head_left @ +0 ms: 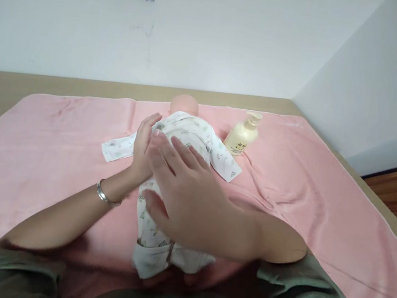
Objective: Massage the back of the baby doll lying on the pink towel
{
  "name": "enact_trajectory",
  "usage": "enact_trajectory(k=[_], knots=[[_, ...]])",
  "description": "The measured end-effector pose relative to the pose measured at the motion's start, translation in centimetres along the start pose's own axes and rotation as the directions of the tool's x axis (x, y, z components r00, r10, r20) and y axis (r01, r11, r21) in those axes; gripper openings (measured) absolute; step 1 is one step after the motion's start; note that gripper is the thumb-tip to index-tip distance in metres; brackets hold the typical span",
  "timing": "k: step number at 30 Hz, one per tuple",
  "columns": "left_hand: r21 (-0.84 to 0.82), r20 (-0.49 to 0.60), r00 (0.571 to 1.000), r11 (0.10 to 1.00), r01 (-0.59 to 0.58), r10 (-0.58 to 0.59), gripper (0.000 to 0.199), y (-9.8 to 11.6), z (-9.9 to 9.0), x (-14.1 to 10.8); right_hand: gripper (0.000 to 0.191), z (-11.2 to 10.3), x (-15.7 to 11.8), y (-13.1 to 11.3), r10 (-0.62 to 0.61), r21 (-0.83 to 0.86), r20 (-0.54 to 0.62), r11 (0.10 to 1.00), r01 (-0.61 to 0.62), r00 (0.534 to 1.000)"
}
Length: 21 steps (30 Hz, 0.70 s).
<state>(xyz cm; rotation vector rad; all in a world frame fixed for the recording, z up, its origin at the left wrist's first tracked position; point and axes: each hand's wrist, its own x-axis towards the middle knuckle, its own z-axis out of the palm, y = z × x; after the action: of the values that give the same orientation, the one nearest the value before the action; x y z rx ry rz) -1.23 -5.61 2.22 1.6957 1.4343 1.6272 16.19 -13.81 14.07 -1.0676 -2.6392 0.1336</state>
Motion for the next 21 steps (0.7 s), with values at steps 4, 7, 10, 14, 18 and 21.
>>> enact_trajectory(k=[4,7,10,14,18,21], knots=[[0.149,0.006,0.999,0.988,-0.039,0.039,0.041,-3.5,0.8,2.2,0.069,5.0,3.8,2.9,0.15,-0.049,0.143,0.988,-0.144,0.978],[0.215,0.079,0.997,0.976,-0.018,0.001,0.041,-4.8,1.5,2.6,0.068,7.4,4.5,3.6,0.175,-0.048,0.173,0.984,-0.169,0.969],[0.237,0.089,0.996,0.972,-0.006,-0.015,0.046,-5.4,2.0,2.5,0.065,7.9,5.1,4.5,0.138,-0.029,0.186,0.99,-0.135,0.973],[0.254,0.073,0.997,0.967,0.005,-0.024,0.049,-5.5,2.3,2.3,0.061,8.2,6.9,7.4,0.137,0.026,0.141,0.99,-0.142,0.981],[0.281,0.067,0.997,0.959,0.029,-0.05,0.053,-5.5,2.4,2.2,0.064,8.5,8.8,10.5,0.195,0.063,0.107,0.977,-0.202,0.975],[0.281,0.062,0.997,0.959,0.023,-0.042,0.055,-5.5,2.4,2.2,0.07,8.5,9.3,11.5,0.281,0.049,0.109,0.957,-0.287,0.954]])
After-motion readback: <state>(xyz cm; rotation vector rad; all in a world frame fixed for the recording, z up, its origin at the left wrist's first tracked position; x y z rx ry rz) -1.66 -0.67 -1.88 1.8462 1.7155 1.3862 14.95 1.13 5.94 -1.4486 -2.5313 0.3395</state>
